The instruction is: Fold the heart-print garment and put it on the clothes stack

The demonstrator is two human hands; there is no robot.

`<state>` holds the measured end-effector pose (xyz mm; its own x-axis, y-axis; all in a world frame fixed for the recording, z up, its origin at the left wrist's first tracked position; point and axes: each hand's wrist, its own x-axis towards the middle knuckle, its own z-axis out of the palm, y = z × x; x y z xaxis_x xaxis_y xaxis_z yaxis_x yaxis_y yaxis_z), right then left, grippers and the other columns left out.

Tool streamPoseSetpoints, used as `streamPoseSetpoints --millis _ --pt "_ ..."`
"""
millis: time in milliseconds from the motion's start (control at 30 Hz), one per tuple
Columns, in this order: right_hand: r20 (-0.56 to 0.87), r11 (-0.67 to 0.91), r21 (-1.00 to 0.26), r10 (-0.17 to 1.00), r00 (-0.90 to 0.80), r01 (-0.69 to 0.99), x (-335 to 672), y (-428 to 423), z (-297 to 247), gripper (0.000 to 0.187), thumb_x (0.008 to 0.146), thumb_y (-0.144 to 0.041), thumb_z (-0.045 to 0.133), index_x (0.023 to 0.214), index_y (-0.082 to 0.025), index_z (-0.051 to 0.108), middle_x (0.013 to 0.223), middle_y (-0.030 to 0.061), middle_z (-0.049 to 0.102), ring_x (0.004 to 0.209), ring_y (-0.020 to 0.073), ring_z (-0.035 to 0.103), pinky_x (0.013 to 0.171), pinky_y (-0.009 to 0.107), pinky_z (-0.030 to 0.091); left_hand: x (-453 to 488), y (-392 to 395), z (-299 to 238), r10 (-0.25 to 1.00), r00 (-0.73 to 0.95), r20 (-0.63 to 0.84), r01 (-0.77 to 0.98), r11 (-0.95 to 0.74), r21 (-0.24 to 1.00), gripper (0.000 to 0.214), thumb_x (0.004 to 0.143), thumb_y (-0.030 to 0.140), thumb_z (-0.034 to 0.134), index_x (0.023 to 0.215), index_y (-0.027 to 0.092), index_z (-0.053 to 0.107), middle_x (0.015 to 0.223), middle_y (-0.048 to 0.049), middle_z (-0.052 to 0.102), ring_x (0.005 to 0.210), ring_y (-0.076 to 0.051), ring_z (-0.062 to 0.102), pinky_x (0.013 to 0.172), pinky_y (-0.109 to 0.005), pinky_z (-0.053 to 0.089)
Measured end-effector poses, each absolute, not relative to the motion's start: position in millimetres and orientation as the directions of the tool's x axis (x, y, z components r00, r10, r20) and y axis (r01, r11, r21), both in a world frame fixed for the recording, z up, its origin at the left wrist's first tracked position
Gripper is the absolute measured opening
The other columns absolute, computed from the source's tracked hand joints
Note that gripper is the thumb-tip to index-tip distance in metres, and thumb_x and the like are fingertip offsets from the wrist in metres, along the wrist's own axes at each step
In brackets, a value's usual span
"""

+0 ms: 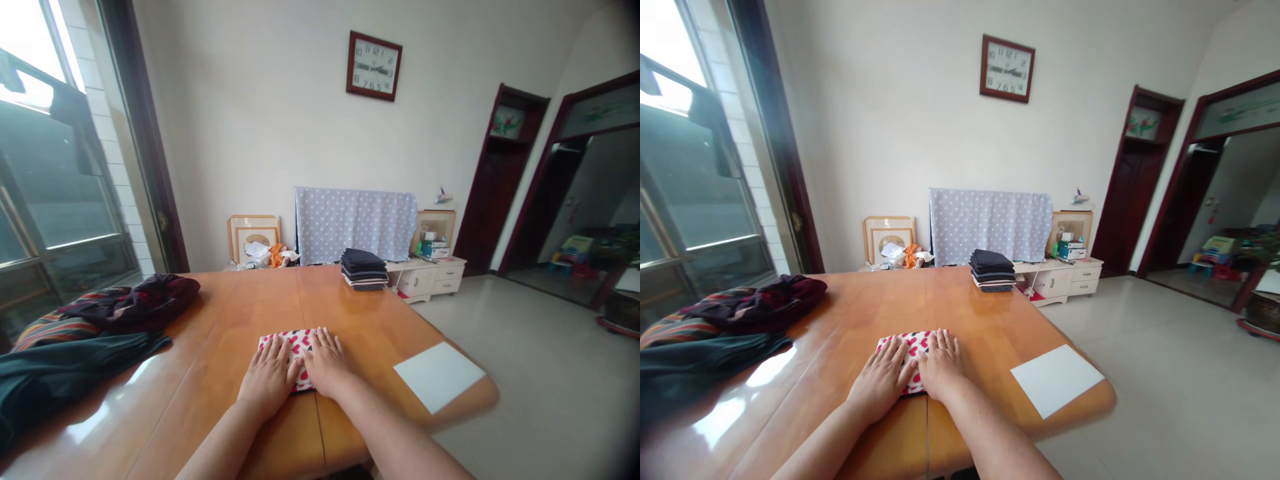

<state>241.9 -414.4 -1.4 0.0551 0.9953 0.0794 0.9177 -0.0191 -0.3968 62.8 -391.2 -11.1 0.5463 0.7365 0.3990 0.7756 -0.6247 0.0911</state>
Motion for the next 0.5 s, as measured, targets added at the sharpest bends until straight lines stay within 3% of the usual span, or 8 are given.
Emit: streamPoseSetpoints --millis 500 --pt "0.028 -0.031 -0.379 0.999 0.045 0.925 244.7 -411.1 -4.8 0.071 0.101 -0.051 0.025 0.161 -0.012 0.025 0.167 0.0123 0.019 0.156 0.0279 0.012 0.125 0.052 0.007 67.6 -385.5 -18.2 0.808 0.500 0.310 0.827 -0.552 0.104 0.061 0.099 0.058 0.038 0.145 0.020 0.050 0.153 -0.0149 0.048 0.148 -0.033 0.034 0.119 -0.054 0.030"
